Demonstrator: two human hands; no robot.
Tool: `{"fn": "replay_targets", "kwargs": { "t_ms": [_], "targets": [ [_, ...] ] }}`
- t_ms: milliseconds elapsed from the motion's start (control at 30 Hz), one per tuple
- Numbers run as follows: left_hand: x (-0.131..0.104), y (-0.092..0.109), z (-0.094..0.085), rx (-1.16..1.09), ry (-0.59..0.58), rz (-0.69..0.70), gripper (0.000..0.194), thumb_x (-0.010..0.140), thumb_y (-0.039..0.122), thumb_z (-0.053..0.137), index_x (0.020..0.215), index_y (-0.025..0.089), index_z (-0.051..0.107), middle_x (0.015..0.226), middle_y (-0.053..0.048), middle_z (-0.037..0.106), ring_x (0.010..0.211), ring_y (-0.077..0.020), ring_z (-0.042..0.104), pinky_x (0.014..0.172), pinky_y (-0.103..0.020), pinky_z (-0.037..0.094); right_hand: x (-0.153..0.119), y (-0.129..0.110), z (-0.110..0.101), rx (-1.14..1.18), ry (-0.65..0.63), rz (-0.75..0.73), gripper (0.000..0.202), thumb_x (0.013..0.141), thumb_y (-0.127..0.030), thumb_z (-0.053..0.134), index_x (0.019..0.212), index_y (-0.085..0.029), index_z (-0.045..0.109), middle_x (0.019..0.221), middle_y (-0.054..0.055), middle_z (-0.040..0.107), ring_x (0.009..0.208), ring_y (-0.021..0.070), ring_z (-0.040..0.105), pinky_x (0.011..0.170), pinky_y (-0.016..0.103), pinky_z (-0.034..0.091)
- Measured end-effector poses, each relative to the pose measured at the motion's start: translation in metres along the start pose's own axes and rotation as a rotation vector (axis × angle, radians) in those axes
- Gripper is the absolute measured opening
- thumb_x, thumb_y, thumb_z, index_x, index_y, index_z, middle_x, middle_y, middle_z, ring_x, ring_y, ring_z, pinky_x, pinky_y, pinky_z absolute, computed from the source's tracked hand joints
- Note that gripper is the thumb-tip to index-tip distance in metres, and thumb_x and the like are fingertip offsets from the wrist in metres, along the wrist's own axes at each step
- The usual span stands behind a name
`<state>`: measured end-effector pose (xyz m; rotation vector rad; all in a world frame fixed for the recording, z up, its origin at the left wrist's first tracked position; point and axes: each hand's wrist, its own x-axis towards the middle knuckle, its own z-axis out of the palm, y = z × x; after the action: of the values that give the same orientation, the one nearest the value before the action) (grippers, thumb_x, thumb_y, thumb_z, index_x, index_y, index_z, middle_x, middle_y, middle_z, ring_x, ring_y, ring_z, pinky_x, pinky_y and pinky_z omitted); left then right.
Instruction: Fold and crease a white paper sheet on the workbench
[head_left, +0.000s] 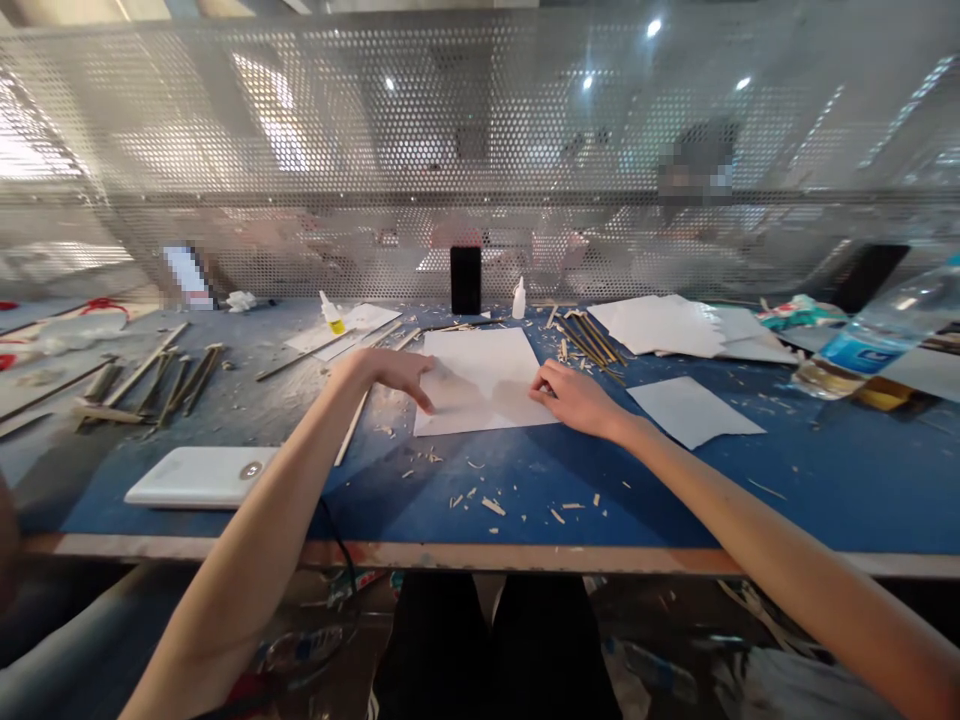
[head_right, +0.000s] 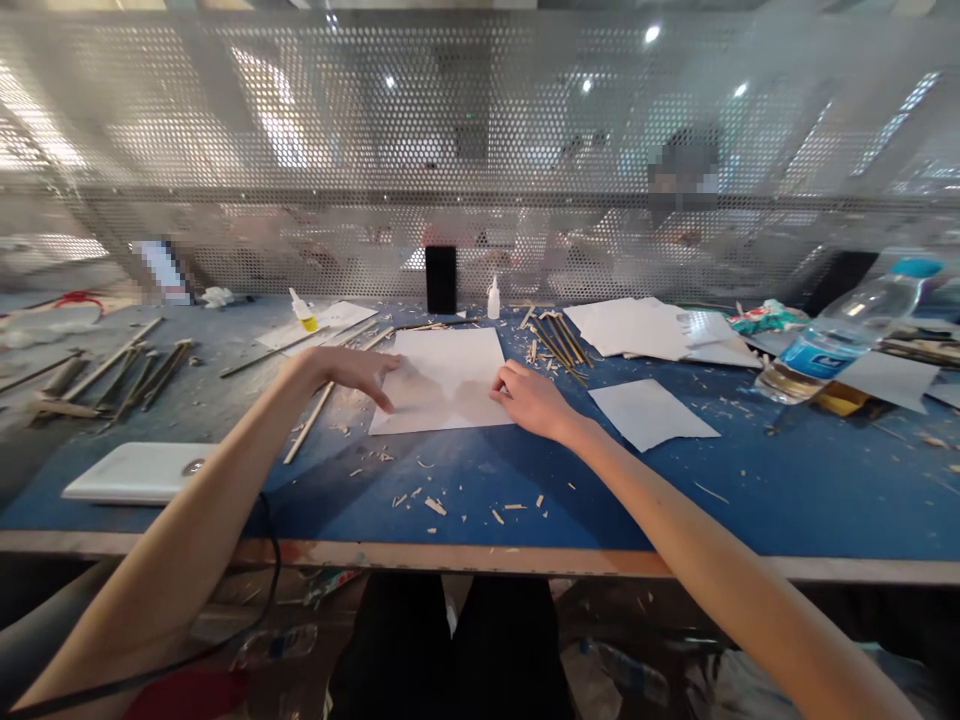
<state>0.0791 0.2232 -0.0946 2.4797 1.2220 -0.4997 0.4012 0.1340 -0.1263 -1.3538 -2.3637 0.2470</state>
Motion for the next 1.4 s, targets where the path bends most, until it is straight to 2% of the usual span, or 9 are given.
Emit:
{"fn": "replay_targets", "kwargs": {
  "t_ms": [167, 367, 500, 667, 867, 1000, 1167, 1300, 1400],
  "targets": [
    [0.001, 0.0, 0.0, -0.006, -0.007, 0.019, 0.111, 0.058, 0.073, 0.068, 0.148, 0.016, 0.035, 0.147, -0.017, 0.041, 0.134, -0.0414, 0.033, 0.105, -0.04, 0.031, -0.001, -0.002, -0.001, 0.137, -0.094, -0.052, 0.008, 0.089, -0.025, 0.057, 0.084, -0.02, 0.06, 0.093, 0.004, 0.063, 0.081, 0.0165, 0.059, 0.071, 0.028, 0.044],
    [0.001, 0.001, 0.0, 0.007, -0.003, 0.057, 0.108, 0.059, 0.073, 0.067, 0.148, 0.021, 0.034, 0.148, -0.013, 0.041, 0.133, -0.0391, 0.035, 0.105, -0.04, 0.03, -0.001, 0.003, -0.004, 0.014, -0.046, -0.02, 0.009, 0.091, -0.025, 0.055, 0.085, -0.02, 0.058, 0.095, 0.005, 0.061, 0.08, 0.0163, 0.058, 0.071, 0.027, 0.041],
    [0.0, 0.0, 0.0, 0.003, 0.0, 0.032, 0.109, 0.059, 0.072, 0.068, 0.148, 0.02, 0.034, 0.148, -0.014, 0.041, 0.132, -0.0395, 0.036, 0.105, -0.039, 0.03, -0.001, 0.003, -0.006, 0.103, -0.096, -0.064, 0.008, 0.091, -0.025, 0.055, 0.085, -0.019, 0.057, 0.094, 0.004, 0.061, 0.081, 0.016, 0.058, 0.071, 0.027, 0.041],
    [-0.001, 0.003, -0.001, -0.004, 0.001, 0.04, 0.109, 0.058, 0.071, 0.068, 0.148, 0.02, 0.034, 0.145, -0.014, 0.045, 0.131, -0.0405, 0.037, 0.105, -0.04, 0.031, -0.001, 0.0, -0.005, 0.088, -0.065, -0.036, 0.009, 0.091, -0.025, 0.054, 0.085, -0.02, 0.058, 0.096, 0.005, 0.061, 0.08, 0.0163, 0.058, 0.071, 0.028, 0.042],
    [-0.002, 0.002, -0.001, 0.016, -0.005, 0.012, 0.115, 0.059, 0.075, 0.066, 0.152, 0.019, 0.026, 0.153, -0.014, 0.033, 0.137, -0.0384, 0.03, 0.108, -0.039, 0.027, -0.001, 0.0, -0.006, 0.133, -0.144, -0.084, 0.01, 0.091, -0.026, 0.054, 0.084, -0.02, 0.058, 0.092, 0.005, 0.061, 0.08, 0.0169, 0.058, 0.069, 0.028, 0.042],
    [-0.001, 0.001, 0.0, 0.019, 0.0, 0.019, 0.118, 0.059, 0.075, 0.066, 0.153, 0.019, 0.023, 0.154, -0.014, 0.03, 0.137, -0.0381, 0.03, 0.108, -0.04, 0.026, 0.0, 0.005, -0.007, 0.049, -0.062, -0.059, 0.009, 0.091, -0.024, 0.054, 0.085, -0.02, 0.058, 0.095, 0.005, 0.06, 0.081, 0.0172, 0.058, 0.071, 0.029, 0.042],
    [0.001, 0.001, -0.001, 0.026, -0.008, 0.021, 0.116, 0.057, 0.075, 0.067, 0.151, 0.017, 0.03, 0.15, -0.017, 0.036, 0.134, -0.0382, 0.034, 0.107, -0.04, 0.028, 0.0, 0.003, -0.006, 0.131, -0.118, -0.058, 0.01, 0.09, -0.027, 0.055, 0.084, -0.019, 0.058, 0.091, 0.004, 0.061, 0.079, 0.0163, 0.058, 0.07, 0.027, 0.042],
    [0.001, 0.0, 0.0, 0.031, -0.012, 0.018, 0.121, 0.057, 0.077, 0.065, 0.152, 0.014, 0.025, 0.154, -0.018, 0.029, 0.136, -0.0375, 0.031, 0.108, -0.038, 0.026, 0.0, 0.005, -0.003, 0.103, -0.045, -0.029, 0.01, 0.091, -0.026, 0.054, 0.084, -0.019, 0.059, 0.094, 0.004, 0.061, 0.079, 0.0156, 0.058, 0.071, 0.027, 0.041],
    [0.001, 0.0, 0.0, 0.018, -0.009, 0.025, 0.116, 0.058, 0.076, 0.066, 0.152, 0.018, 0.027, 0.152, -0.016, 0.033, 0.135, -0.0387, 0.033, 0.107, -0.04, 0.028, 0.001, 0.009, -0.004, 0.047, -0.032, -0.003, 0.01, 0.089, -0.027, 0.056, 0.083, -0.019, 0.06, 0.09, 0.004, 0.061, 0.078, 0.0164, 0.058, 0.07, 0.027, 0.04]
  ]
}}
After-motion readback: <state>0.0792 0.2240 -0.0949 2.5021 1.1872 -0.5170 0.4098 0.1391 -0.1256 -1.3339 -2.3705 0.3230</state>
